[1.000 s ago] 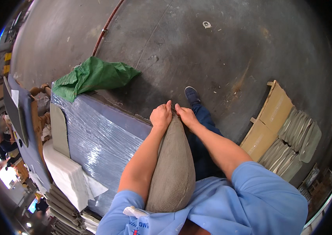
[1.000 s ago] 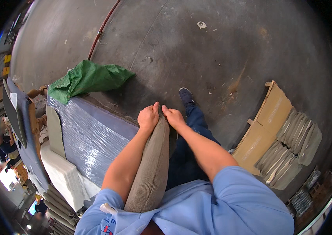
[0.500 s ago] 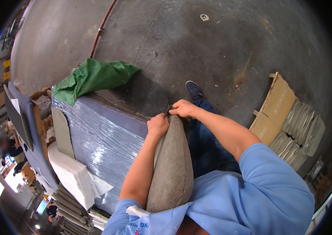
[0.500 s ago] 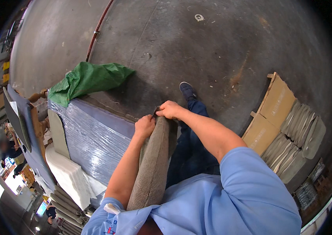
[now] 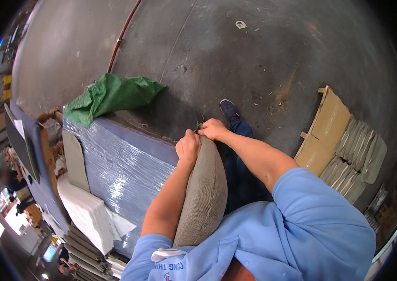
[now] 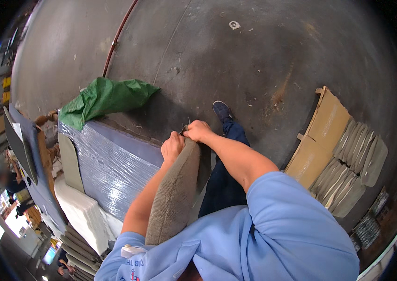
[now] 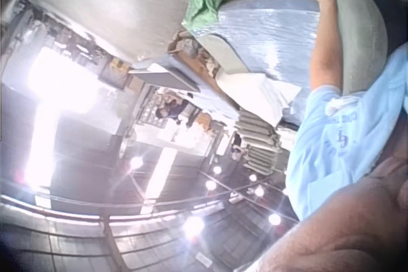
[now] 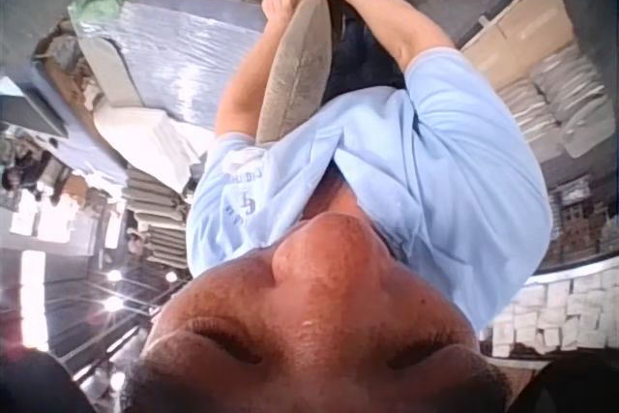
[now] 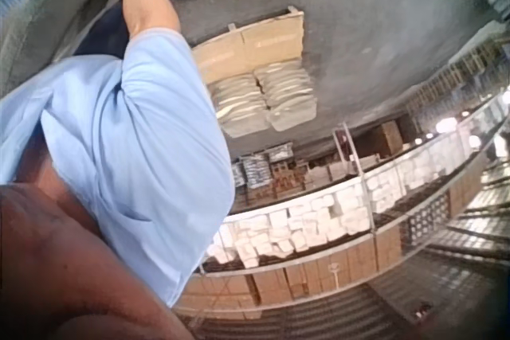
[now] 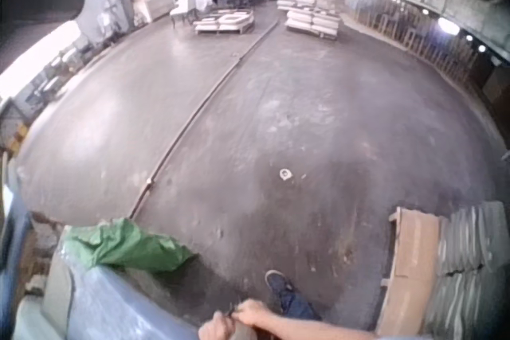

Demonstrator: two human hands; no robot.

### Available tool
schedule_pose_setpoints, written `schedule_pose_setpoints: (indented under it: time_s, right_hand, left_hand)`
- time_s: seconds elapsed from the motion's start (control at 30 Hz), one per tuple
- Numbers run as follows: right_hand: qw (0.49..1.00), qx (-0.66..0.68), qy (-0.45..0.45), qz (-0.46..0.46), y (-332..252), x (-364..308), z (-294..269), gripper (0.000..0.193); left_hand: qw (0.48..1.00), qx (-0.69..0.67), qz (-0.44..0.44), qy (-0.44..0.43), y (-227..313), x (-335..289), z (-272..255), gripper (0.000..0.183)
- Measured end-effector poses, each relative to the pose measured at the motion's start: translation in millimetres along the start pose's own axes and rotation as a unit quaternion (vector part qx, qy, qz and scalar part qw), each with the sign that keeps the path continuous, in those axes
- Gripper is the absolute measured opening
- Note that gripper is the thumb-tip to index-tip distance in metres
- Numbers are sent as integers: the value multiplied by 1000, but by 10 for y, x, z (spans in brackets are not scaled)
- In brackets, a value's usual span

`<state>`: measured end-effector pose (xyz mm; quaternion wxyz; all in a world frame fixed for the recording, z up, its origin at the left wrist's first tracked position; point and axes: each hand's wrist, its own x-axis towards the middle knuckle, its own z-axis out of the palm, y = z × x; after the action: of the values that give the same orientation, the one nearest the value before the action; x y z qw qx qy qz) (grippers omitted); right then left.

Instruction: The person folds a green fabric cushion cover around a foam insert, tucks the edges, and places the finished unit on a stack. The person repeats this process with multiple cushion covers and foam inserts.

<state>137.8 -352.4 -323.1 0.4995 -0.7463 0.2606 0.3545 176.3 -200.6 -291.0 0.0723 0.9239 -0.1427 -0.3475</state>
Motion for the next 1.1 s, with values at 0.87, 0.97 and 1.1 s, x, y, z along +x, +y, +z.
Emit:
schedule_pose_setpoints:
  time_s: [0.87, 0.97, 1.1]
  right_hand:
    - [787, 520, 185, 275, 251, -656, 452, 52]
    - [899, 308, 144, 277, 280, -550, 416, 55]
    - [959, 132, 143, 206, 455, -351, 456, 55]
  left_hand:
    - [994, -102, 42, 17, 369, -54, 45, 45]
    - [994, -77, 53, 50, 354, -14, 94, 48]
    - [992, -53, 83, 78, 351, 36, 126, 47]
